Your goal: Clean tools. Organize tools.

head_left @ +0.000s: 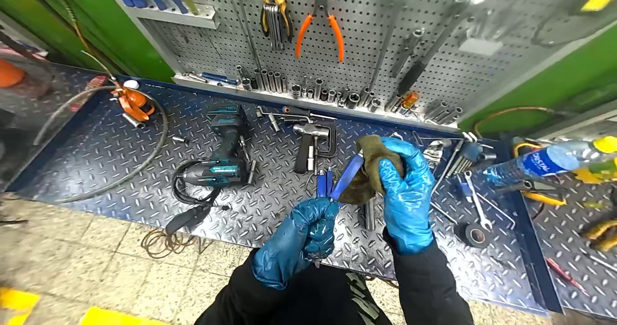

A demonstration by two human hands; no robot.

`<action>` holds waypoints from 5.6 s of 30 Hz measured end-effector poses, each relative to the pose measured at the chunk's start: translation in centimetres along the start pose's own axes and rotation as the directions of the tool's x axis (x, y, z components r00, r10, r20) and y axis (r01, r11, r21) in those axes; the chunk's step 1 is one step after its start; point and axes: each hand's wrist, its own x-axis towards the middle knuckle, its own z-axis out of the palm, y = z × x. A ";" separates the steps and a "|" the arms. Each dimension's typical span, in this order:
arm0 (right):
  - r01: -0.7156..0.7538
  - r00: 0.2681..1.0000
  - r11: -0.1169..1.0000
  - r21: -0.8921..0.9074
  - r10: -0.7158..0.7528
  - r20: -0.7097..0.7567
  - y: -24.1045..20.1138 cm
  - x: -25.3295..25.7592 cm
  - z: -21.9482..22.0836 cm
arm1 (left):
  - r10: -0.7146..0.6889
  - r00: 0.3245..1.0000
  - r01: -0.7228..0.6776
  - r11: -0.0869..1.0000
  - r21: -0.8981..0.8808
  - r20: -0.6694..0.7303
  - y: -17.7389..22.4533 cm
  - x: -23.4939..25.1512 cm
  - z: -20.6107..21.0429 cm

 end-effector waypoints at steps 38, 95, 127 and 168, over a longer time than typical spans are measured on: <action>-0.307 0.896 0.767 -0.563 0.433 0.102 8.0 -4.3 -2.7 | 0.468 0.879 0.088 0.032 0.996 -0.092 -3.0 -5.3 -7.6; 0.169 0.902 0.813 -0.558 0.100 0.420 7.3 -10.8 0.2 | 0.650 0.746 0.098 -0.322 0.942 0.145 -8.6 -3.9 -6.9; -0.626 0.728 0.768 0.132 0.516 0.451 2.2 0.8 15.4 | 0.791 0.593 0.132 -0.282 0.950 0.153 7.7 -7.5 -10.4; 0.377 0.897 0.546 -0.748 -0.013 0.442 -0.8 35.3 48.8 | 0.929 0.341 0.347 0.019 0.938 -0.146 13.5 -16.5 -38.4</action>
